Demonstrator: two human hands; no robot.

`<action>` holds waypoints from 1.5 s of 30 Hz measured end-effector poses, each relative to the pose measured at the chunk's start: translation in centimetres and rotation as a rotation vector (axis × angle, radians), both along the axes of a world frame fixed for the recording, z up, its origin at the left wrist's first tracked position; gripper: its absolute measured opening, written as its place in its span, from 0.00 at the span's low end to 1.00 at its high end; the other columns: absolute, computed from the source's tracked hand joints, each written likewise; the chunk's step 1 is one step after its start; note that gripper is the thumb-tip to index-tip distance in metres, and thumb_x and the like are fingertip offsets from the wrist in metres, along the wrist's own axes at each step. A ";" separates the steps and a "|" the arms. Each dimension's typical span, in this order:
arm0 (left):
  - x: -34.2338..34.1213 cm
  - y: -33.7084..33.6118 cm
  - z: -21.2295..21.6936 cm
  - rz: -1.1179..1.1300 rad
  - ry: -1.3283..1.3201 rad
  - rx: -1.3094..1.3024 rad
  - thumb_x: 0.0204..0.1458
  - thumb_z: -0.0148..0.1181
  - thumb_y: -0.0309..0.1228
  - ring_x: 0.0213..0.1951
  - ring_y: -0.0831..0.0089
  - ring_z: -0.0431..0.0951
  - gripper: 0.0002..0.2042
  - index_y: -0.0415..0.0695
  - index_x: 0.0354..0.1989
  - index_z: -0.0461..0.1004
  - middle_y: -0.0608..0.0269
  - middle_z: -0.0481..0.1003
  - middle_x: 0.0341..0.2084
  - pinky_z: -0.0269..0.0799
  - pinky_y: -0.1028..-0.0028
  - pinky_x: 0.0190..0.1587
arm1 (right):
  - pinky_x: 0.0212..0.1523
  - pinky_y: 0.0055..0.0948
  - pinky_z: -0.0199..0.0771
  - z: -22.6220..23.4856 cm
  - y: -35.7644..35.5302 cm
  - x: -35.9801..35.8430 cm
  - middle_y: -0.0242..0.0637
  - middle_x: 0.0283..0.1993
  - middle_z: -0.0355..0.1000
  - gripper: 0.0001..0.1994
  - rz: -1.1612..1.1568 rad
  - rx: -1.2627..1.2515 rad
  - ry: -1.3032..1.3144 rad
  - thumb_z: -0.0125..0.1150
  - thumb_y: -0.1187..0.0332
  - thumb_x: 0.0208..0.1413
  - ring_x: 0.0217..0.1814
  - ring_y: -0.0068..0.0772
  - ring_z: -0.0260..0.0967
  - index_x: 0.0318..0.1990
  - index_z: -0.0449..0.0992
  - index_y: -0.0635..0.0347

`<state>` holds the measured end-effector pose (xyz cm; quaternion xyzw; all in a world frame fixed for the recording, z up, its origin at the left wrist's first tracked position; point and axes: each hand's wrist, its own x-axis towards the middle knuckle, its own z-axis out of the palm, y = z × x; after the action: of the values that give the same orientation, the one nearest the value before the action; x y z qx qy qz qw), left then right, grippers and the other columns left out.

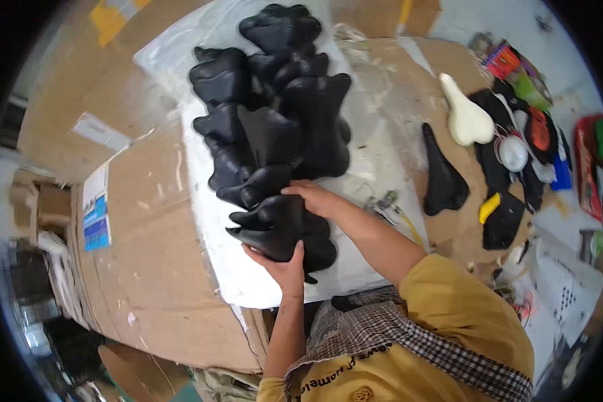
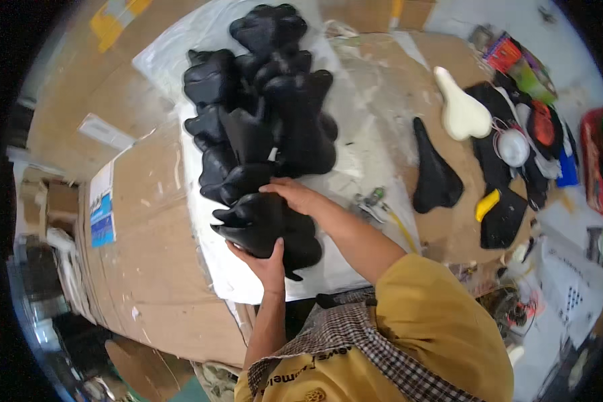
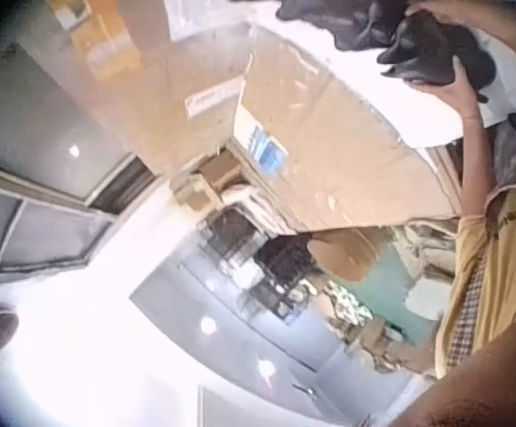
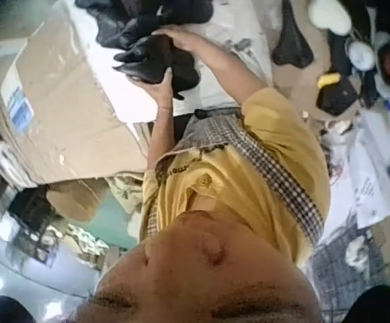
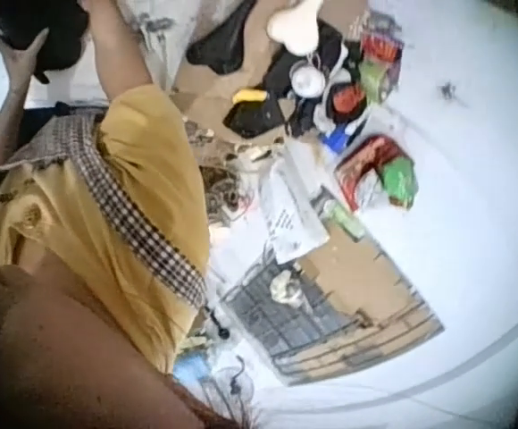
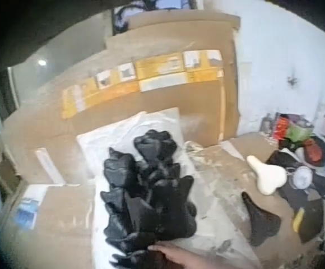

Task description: The recorder is assembling bicycle saddles by fitting covers over cushions and trimming excess material.

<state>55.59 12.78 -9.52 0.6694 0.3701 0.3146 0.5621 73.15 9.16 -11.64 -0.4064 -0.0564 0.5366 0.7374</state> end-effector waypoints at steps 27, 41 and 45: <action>-5.1 4.0 -2.7 0.054 0.207 0.044 0.37 0.70 0.32 0.63 0.54 0.49 0.51 0.37 0.66 0.39 0.45 0.45 0.63 0.45 0.62 0.63 | 0.33 0.21 0.70 0.3 -18.2 4.4 0.35 0.29 0.73 0.07 -0.520 -0.659 -1.028 0.60 0.74 0.50 0.31 0.21 0.70 0.37 0.74 0.65; -7.4 1.7 -5.4 -0.164 0.390 0.244 0.35 0.71 0.29 0.59 0.45 0.56 0.45 0.36 0.61 0.48 0.39 0.53 0.57 0.53 0.60 0.61 | 0.27 0.36 0.72 16.4 11.7 18.4 0.43 0.27 0.73 0.19 0.480 -1.109 -1.496 0.67 0.68 0.37 0.25 0.39 0.72 0.40 0.75 0.64; -7.7 2.3 -6.2 -0.107 0.511 0.350 0.34 0.71 0.31 0.56 0.44 0.58 0.44 0.37 0.61 0.50 0.37 0.56 0.55 0.54 0.59 0.59 | 0.19 0.35 0.63 21.0 10.1 15.8 0.39 0.20 0.68 0.10 0.391 -0.606 -1.711 0.65 0.71 0.39 0.15 0.31 0.62 0.31 0.76 0.64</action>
<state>47.86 15.09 -15.73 0.8318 0.4039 0.1653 0.3431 88.94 19.24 9.31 -0.8227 -0.5060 0.1607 0.2035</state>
